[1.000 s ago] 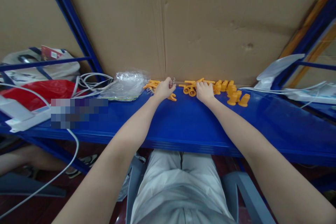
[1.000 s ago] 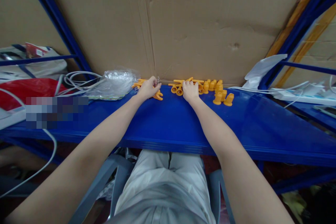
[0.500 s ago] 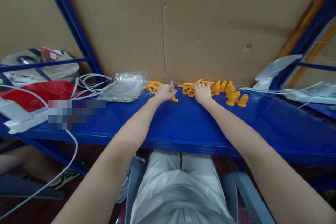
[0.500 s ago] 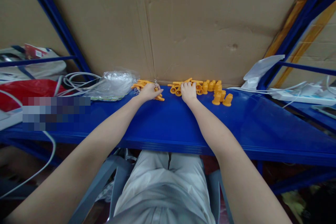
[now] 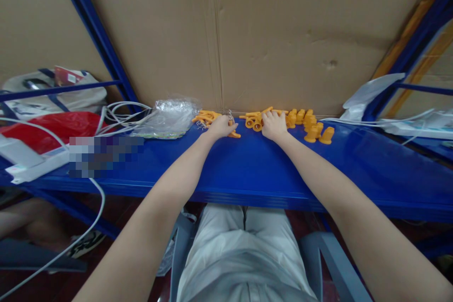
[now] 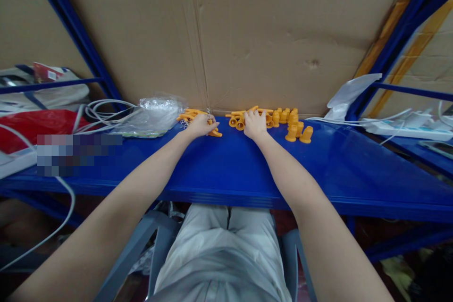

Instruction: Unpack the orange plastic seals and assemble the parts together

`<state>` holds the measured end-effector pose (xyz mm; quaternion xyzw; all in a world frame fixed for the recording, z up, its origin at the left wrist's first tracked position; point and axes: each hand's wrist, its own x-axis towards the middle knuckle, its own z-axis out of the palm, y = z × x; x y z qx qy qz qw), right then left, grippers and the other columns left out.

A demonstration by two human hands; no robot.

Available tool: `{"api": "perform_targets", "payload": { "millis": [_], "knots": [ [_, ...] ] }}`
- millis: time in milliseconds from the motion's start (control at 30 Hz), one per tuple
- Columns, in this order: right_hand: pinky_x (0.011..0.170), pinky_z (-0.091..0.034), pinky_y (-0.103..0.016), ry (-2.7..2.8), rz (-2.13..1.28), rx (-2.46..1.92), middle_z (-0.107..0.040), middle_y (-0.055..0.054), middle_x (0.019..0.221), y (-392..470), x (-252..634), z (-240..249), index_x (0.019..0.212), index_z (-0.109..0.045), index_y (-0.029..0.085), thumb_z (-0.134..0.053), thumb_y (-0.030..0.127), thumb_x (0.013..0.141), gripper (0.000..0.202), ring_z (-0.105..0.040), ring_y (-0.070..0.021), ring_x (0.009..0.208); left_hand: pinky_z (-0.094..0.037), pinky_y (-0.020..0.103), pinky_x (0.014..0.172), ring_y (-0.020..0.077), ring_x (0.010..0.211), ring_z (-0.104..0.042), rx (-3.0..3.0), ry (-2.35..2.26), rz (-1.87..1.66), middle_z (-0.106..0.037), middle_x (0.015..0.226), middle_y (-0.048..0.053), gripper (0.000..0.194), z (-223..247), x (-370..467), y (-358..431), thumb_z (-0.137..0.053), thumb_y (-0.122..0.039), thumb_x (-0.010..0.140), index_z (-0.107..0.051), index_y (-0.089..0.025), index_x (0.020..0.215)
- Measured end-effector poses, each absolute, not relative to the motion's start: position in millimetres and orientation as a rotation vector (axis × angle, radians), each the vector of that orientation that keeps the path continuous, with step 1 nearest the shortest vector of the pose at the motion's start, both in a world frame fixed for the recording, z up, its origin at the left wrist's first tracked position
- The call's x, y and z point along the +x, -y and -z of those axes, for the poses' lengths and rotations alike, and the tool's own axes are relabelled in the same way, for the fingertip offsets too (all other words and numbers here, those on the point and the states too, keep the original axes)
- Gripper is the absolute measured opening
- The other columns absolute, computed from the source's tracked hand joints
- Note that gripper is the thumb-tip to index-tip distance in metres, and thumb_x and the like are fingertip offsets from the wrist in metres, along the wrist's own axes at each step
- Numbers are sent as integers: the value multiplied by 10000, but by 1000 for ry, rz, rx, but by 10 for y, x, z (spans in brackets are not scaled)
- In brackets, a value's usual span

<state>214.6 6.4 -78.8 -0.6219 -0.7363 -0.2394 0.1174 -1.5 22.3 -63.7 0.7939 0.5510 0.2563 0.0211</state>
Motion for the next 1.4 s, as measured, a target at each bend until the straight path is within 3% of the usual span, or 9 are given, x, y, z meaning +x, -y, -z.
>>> {"api": "perform_targets", "payload": {
  "millis": [300, 467, 667, 900, 1100, 1400],
  "knots": [
    [1053, -312, -560, 1951, 698, -1646, -649, -230, 1280, -42, 2265, 502, 1237, -632, 82, -412, 211, 899, 423, -541, -348, 1199, -468, 277, 551, 172, 513, -617, 2266, -1683, -635, -677, 647, 46, 183, 618, 2, -149, -631, -311, 916, -693, -149, 855],
    [1005, -379, -561, 1731, 687, -1576, -647, -220, 1286, -95, 2427, 184, 1314, -598, 104, -414, 247, 926, 453, -565, -348, 1186, -468, 281, 599, 175, 550, -621, 2274, -1690, -542, -702, 692, 71, 249, 592, 8, -127, -607, -334, 929, -721, -112, 942],
    [882, -511, -451, 1798, 482, -1958, -730, -199, 1118, 160, 2680, -139, 1147, -727, 133, -505, 321, 900, 382, -676, -339, 1065, -424, 283, 615, 186, 583, -611, 2326, -1717, -478, -642, 605, 37, 251, 597, -2, -174, -642, -364, 896, -729, -133, 852],
    [816, -538, -430, 1857, 449, -2301, -728, -243, 1134, 365, 3197, 78, 1143, -752, 116, -583, 351, 858, 406, -704, -369, 1072, -394, 282, 612, 195, 638, -615, 2330, -1759, -496, -620, 579, 18, 245, 607, 10, -203, -693, -354, 848, -668, -176, 682],
    [783, -532, -399, 1910, 237, -2403, -745, -222, 1049, 219, 3448, 298, 1034, -767, 135, -644, 338, 823, 318, -715, -361, 1027, -418, 281, 615, 183, 616, -616, 2351, -1700, -503, -640, 583, 9, 224, 644, -25, -262, -676, -362, 857, -719, -163, 762],
    [785, -534, -370, 2047, 272, -2382, -747, -185, 888, 161, 3443, 342, 911, -752, 148, -627, 341, 861, 235, -727, -332, 969, -434, 274, 642, 202, 715, -664, 2430, -1711, -469, -721, 725, 55, 260, 644, -31, -279, -655, -391, 870, -737, -149, 821]
  ]
}}
